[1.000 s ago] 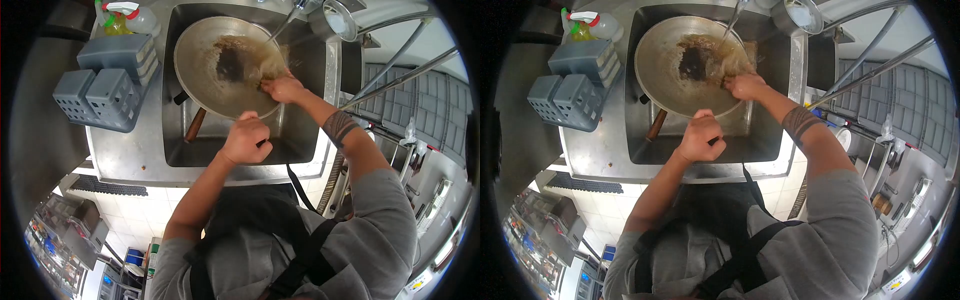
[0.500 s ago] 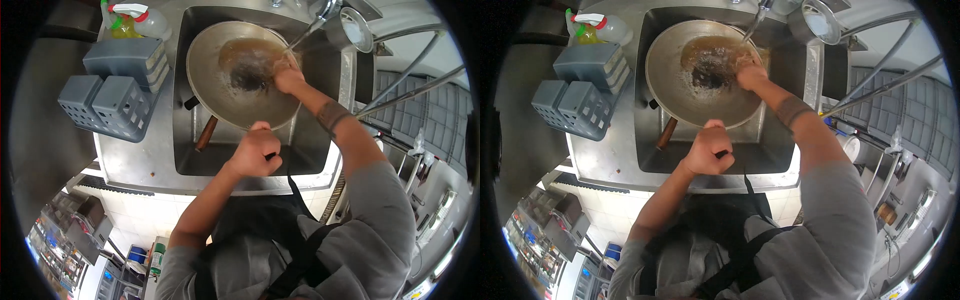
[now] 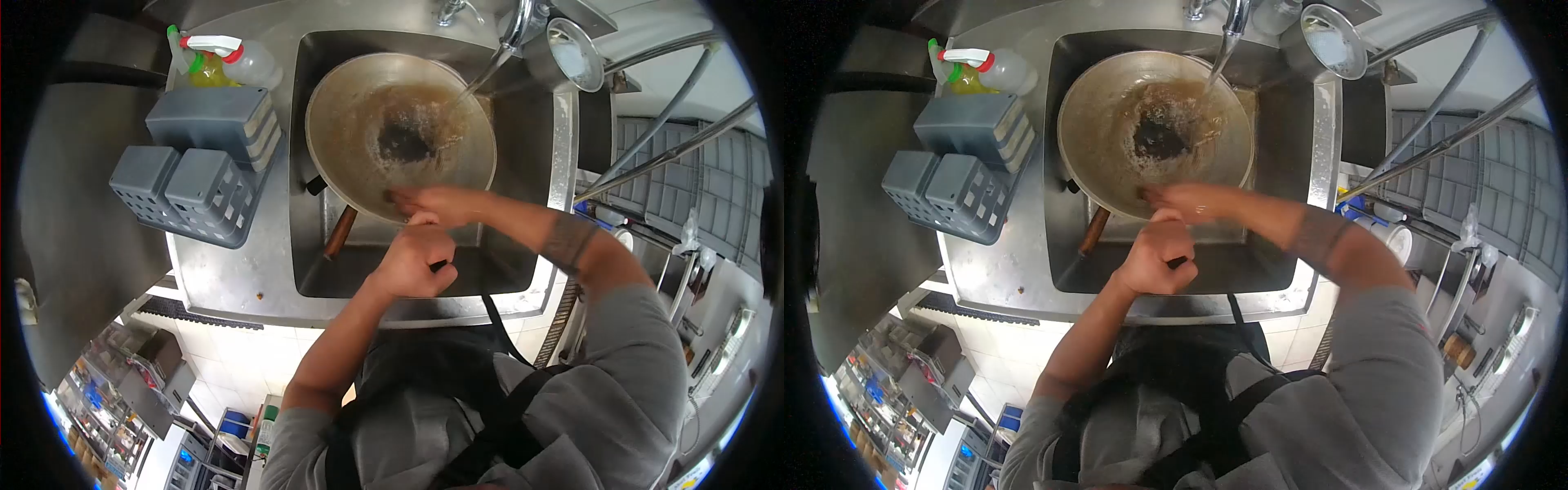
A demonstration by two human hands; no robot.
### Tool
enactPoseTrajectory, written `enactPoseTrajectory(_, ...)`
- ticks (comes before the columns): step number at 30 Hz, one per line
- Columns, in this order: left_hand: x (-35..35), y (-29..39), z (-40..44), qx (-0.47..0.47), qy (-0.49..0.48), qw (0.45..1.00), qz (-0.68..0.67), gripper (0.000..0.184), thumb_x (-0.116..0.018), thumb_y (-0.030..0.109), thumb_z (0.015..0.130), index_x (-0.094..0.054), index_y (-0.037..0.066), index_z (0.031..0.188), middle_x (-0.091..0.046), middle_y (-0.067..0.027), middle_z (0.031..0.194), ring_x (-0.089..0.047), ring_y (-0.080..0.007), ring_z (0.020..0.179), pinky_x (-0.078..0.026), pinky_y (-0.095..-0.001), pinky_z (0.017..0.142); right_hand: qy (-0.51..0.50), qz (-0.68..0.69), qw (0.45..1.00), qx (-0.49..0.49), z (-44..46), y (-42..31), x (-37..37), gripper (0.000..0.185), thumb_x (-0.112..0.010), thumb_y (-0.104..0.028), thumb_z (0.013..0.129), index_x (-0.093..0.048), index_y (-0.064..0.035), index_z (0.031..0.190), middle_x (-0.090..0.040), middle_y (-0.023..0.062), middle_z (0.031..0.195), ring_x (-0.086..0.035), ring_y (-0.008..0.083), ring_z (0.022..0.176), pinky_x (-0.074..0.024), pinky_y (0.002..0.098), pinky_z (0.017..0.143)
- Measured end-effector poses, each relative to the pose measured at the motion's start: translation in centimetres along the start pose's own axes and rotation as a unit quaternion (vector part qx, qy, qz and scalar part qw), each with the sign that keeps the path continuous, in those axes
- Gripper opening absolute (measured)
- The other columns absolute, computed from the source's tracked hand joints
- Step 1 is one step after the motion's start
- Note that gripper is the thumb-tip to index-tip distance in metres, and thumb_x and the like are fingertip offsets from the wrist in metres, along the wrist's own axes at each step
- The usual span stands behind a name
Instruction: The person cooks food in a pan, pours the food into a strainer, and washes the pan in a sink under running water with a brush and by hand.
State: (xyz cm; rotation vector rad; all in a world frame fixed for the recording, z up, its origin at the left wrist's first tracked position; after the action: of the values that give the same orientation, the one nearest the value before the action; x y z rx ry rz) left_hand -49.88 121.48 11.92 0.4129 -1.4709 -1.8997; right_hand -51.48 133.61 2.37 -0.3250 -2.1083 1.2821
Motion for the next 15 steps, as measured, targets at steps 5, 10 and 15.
enactPoseTrajectory(5,0.5,-0.1,0.0,0.021,0.009,1.0,-0.018,0.017,-0.065,0.0,0.057,-0.05,0.009,0.059,-0.048,-0.0057,0.057,-0.051,-0.0276,0.056,-0.046,-0.0396,0.08,-0.054,-0.371,0.896,-0.238,-5.7,9.1,5.7,0.049,-0.051,-0.021,0.093,-0.051,-0.0086,0.14,-0.048,0.0132,0.148,-0.047,0.031,0.135,-0.0353,0.044,0.113)
enactPoseTrajectory(10,1.2,-0.1,0.2,0.02,0.0,0.999,-0.03,0.018,-0.064,-0.001,0.056,-0.05,0.009,0.059,-0.049,-0.005,0.057,-0.052,-0.0269,0.056,-0.047,-0.0392,0.08,0.307,-0.391,0.843,-0.206,7.6,14.1,10.5,0.046,-0.042,-0.026,0.1,-0.05,-0.0048,0.14,-0.048,0.0153,0.146,-0.044,0.0292,0.135,-0.0328,0.0436,0.115)
enactPoseTrajectory(15,1.4,-0.1,-0.1,0.037,-0.042,0.998,-0.014,0.018,-0.065,-0.001,0.055,-0.05,0.009,0.059,-0.051,-0.0043,0.058,-0.053,-0.0268,0.056,-0.047,-0.0395,0.081,0.42,-0.374,0.817,-0.131,14.5,9.8,10.8,0.063,-0.041,-0.029,0.1,-0.025,-0.0002,0.155,-0.021,0.0182,0.163,-0.017,0.0333,0.152,-0.0152,0.0441,0.124)
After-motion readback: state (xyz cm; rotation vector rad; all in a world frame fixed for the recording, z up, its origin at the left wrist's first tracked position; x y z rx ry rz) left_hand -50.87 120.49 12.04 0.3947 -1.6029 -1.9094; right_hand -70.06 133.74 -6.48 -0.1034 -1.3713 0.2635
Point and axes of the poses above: each hand's wrist, its own z-axis towards the middle knuckle, its own x-axis out of the back of the hand, y = z × x, the point moved 4 cm from there along z, towards the middle knuckle
